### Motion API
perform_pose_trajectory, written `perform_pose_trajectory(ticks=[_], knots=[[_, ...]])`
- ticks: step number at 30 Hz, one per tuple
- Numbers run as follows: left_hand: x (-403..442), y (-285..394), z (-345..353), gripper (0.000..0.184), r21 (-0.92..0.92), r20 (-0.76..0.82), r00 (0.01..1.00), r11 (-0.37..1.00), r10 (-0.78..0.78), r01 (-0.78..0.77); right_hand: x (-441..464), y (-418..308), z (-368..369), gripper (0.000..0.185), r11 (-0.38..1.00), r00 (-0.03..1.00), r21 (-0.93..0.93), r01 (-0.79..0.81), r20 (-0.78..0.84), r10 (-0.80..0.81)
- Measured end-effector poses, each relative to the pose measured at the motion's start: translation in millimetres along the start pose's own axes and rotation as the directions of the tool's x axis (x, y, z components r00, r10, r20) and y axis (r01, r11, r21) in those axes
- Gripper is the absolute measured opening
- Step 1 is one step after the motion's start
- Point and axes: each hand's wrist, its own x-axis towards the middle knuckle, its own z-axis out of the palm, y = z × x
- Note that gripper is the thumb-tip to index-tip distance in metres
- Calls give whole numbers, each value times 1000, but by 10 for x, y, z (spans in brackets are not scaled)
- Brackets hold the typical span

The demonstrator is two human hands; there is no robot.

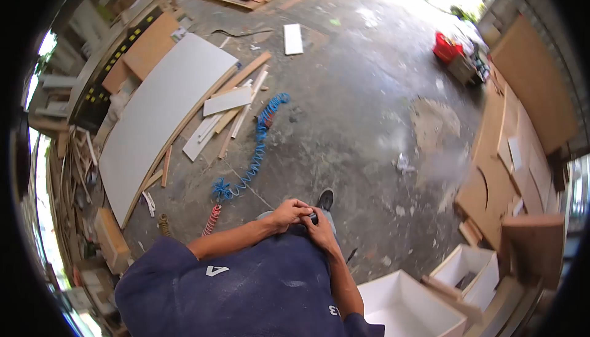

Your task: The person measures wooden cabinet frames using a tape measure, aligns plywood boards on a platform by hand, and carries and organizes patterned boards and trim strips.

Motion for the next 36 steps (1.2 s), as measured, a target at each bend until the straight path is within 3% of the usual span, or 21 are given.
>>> perform_pose_trajectory(ticks=[1, 2, 5, 7, 11, 14, 16, 18, 20, 22, 24, 28, 31, 36], knots=[[67, 131, 60, 31, -43, -28, 998, 998, 52, -53, 169, -153, -139, 33, 999, 999, 20, -37, 27, 36], [112, 318, 142, 32, -58, -54, 994, 994, 91, -95, 389, -120, -232, 31, 996, 997, -42, 77, -8, -78], [358, 585, 129, 33, -174, -177, 963, 957, 201, -232, 931, -328, -468, 30, 980, 987, -165, 115, 133, -94], [463, 809, 16, 34, -133, -253, 957, 975, 141, -178, 1284, -560, -534, 32, 947, 970, -282, 157, 224, -94], [802, 1233, -262, 34, -193, -359, 910, 938, 205, -288, 2163, -860, -556, 35, 902, 882, -326, 284, 457, -112], [1179, 1661, -531, 34, -159, -481, 843, 921, 242, -355, 2903, -1239, -536, 35, 858, 807, -359, 368, 582, -102], [1549, 1933, -721, 34, -134, -615, 742, 891, 269, -434, 3467, -1466, -529, 40, 814, 797, -435, 385, 602, -55], [1889, 2467, -943, 31, -126, -650, 707, 878, 278, -461, 4036, -1729, -530, 48, 697, 785, -549, 462, 619, -32], [2228, 3155, -1178, 25, 64, -629, 725, 948, 281, -312, 4668, -2024, -616, 52, 685, 792, -565, 459, 610, -28], [2675, 3827, -1401, 21, 55, -584, 731, 916, 353, -398, 5338, -2304, -790, 50, 713, 832, -541, 446, 544, -108], [2906, 4486, -1558, 20, 287, -392, 749, 845, 534, -452, 5853, -2552, -934, 46, 770, 876, -503, 393, 460, -146], [3469, 6042, -1680, 23, 451, -234, 768, 766, 597, -458, 7044, -2985, -1334, 42, 818, 934, -466, 337, 274, -229], [4064, 6885, -1809, 26, 440, -261, 711, 736, 653, -515, 7914, -3340, -1515, 40, 877, 966, -417, 240, 187, -176], [5219, 7859, -2346, 32, 318, -280, 760, 804, 586, -503, 9351, -3502, -1602, 45, 933, 994, -353, 65, 101, -31]])
